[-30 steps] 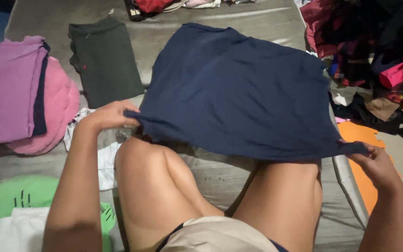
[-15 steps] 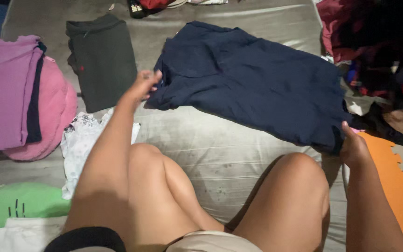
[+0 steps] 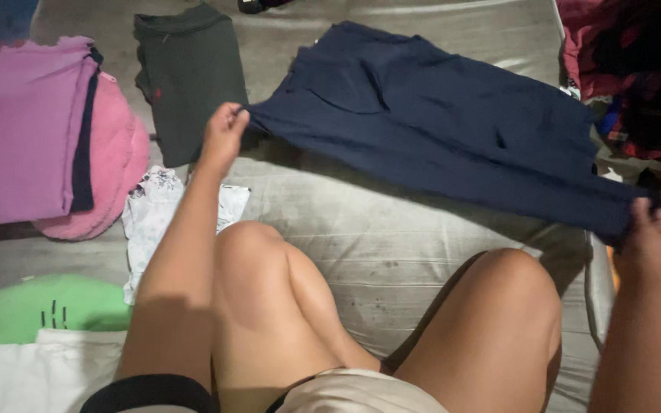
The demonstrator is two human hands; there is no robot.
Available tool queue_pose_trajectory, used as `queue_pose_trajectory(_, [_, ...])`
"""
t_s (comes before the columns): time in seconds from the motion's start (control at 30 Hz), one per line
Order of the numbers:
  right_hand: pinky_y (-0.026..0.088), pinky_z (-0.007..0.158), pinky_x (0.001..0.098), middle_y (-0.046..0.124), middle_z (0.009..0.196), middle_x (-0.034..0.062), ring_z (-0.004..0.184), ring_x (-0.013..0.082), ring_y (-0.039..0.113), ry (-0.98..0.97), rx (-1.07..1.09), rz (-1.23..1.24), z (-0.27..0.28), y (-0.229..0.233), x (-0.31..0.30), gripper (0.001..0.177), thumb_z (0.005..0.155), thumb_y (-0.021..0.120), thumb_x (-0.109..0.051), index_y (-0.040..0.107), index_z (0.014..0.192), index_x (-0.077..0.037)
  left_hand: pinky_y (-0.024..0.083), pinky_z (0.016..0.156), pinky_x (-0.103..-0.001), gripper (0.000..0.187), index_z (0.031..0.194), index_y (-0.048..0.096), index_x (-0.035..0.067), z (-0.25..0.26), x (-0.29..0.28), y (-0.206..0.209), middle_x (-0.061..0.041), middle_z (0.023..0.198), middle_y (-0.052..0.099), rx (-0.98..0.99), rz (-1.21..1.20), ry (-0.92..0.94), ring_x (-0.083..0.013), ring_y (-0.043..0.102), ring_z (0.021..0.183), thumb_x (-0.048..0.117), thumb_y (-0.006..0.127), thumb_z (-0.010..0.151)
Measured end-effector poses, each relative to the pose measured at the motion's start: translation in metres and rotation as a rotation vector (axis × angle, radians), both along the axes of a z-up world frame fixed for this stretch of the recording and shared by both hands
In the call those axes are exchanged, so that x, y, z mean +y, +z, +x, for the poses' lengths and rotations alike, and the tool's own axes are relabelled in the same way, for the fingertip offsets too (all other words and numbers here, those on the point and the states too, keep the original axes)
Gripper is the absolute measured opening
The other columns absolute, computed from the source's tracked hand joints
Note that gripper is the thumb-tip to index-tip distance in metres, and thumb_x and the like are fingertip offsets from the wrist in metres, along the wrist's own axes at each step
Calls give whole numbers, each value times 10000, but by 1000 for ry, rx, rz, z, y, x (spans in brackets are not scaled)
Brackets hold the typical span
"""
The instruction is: The person picks up several children's clothing items including a white dress, a blue shirt, a pink shirt, green shorts, and white undergarments from a pile and folds them one by one on a flat surface.
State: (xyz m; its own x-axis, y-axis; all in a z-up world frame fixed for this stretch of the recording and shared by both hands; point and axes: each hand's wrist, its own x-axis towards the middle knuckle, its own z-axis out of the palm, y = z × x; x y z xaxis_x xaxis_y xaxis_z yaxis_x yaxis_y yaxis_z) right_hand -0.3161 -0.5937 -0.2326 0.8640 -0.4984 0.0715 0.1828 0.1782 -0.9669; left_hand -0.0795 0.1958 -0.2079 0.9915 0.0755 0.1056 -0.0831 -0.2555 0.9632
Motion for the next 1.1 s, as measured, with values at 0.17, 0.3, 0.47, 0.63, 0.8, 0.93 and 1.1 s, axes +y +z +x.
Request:
queue_pose_trajectory(0.17, [564,896,361,664,1263,64,1078,193,672,4,73,-69,-22,15,-7,203,1189,609,-204,556,1319,-57,455,754,-306,224,1226,638,63,-17,-3,36,-77,963,653,-121,275,-34,-197,595,894,251,589,1115])
queue_pose_trajectory(0.3, [509,885,354,672,1242,52,1076,196,652,50,499,-106,-36,13,9,416,1121,694,-321,606,1378,-5,509,633,-417,404,1342,505,58,-31,-24,43,-185,1265,632,550,100,-62,-397,675,866,350,397,1084])
queue_pose_trajectory(0.47, [482,907,524,635,1227,257,1108,394,610,118,1075,-661,18,21,11,705,949,811,-447,571,1305,112,634,712,-488,407,1355,405,34,30,-44,11,-194,1341,555,787,-196,-173,-385,755,890,341,432,1090])
queue_pose_trajectory(0.63, [490,925,405,651,1293,95,1097,216,594,-166,232,-800,154,99,-50,533,1030,779,-330,586,1413,-13,576,557,-384,331,1215,561,105,178,-110,98,-58,964,667,173,-736,-109,-189,639,661,400,567,1066])
queue_pose_trajectory(0.8, [539,951,385,682,1290,91,1098,204,642,-337,-245,-534,244,215,-106,625,989,724,-411,561,1394,37,545,512,-288,253,1130,534,230,217,-129,210,76,945,658,-12,-765,79,-91,589,634,442,564,995])
queue_pose_trajectory(0.93, [524,902,376,685,1231,106,1041,191,624,-295,-235,-499,241,206,-83,582,1003,734,-406,605,1343,49,568,534,-306,234,1070,549,213,175,-91,242,63,932,663,-96,-713,7,-97,635,700,427,604,991])
queue_pose_trajectory(1.1, [506,841,364,689,1157,125,970,175,603,-227,28,-595,180,136,-73,537,1020,746,-400,660,1279,63,597,562,-327,233,994,568,190,90,-37,230,48,915,668,-42,-460,-118,-105,691,783,407,654,986])
